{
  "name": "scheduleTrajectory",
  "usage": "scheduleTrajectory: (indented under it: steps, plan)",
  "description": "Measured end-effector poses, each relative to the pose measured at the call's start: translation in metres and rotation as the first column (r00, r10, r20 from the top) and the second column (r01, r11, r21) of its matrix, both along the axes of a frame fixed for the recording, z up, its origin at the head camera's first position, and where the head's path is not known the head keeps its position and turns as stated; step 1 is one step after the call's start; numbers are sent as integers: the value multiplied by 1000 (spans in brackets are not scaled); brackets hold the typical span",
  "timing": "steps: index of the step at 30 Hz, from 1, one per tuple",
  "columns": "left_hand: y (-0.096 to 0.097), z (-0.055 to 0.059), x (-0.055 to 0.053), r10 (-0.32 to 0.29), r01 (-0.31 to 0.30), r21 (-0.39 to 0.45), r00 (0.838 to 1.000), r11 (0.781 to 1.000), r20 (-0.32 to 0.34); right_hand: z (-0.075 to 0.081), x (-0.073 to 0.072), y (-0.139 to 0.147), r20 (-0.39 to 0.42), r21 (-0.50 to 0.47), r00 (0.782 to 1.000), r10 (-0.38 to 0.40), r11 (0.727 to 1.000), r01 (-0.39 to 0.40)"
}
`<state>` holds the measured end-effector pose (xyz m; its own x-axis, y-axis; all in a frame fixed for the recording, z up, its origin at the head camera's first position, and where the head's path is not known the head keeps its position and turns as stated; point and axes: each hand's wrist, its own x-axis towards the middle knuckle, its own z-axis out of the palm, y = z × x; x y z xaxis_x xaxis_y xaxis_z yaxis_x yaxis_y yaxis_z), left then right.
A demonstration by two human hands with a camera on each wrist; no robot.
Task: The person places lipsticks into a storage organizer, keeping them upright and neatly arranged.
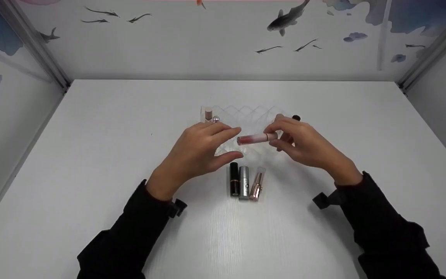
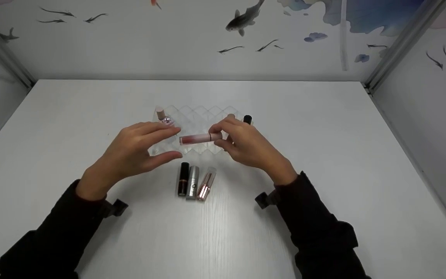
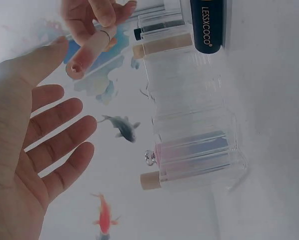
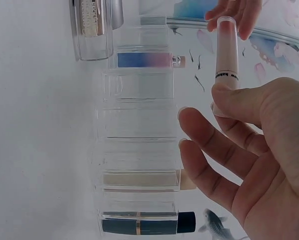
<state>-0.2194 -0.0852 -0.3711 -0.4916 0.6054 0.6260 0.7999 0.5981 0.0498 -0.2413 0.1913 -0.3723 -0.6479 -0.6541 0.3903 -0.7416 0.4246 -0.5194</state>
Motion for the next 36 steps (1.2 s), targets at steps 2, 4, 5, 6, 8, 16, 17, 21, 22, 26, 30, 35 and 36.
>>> scheduleTrajectory:
  steps: [2,4,5,6,8,16,17,21,22,26,30,35,36]
  plan:
    - [2,-1,1,0,0,5,1000,1000,11,-2,-2,1,12,0,1000,6,1000,-6]
    - [4,-2,1,-5,5,9,1000,1000,17,-6,-4,3,24,1,1000,10,1000,-11]
    - [5,-3,1,-8,8,11,1000,1000,20,-7,-5,4,31,2,999,12,1000,-12]
    - [6,-3,1,-11,10,12,1000,1000,20,-9,-6,4,31,2,999,18,1000,-18]
    - [7,-5,0,-14,14,15,1000,1000,19,-10,-7,5,30,6,999,22,1000,-22]
    - [8,-5,-2,2,-3,39,1000,999,7,-11,-6,4,20,22,1000,15,1000,-15]
    - [8,-4,-2,5,-5,47,1000,999,10,-11,-6,4,18,22,1000,11,1000,-12]
    - [7,-4,-2,-4,1,97,999,995,33,-12,-7,4,13,23,1000,-19,1000,19]
    - [7,-4,-2,-10,6,114,999,993,40,-12,-7,4,14,24,1000,-27,999,27]
    - [5,-4,-3,-21,7,173,997,985,74,-12,-8,4,4,29,999,-51,998,51]
    - [4,-2,-3,-29,1,215,992,977,126,-11,-8,5,-9,4,999,-38,999,38]
    - [4,-1,-3,-21,-12,216,988,976,151,-11,-8,4,-28,-47,999,-37,998,35]
    - [4,-2,-3,-18,-16,213,988,977,154,-11,-8,4,-31,-52,999,-43,998,41]
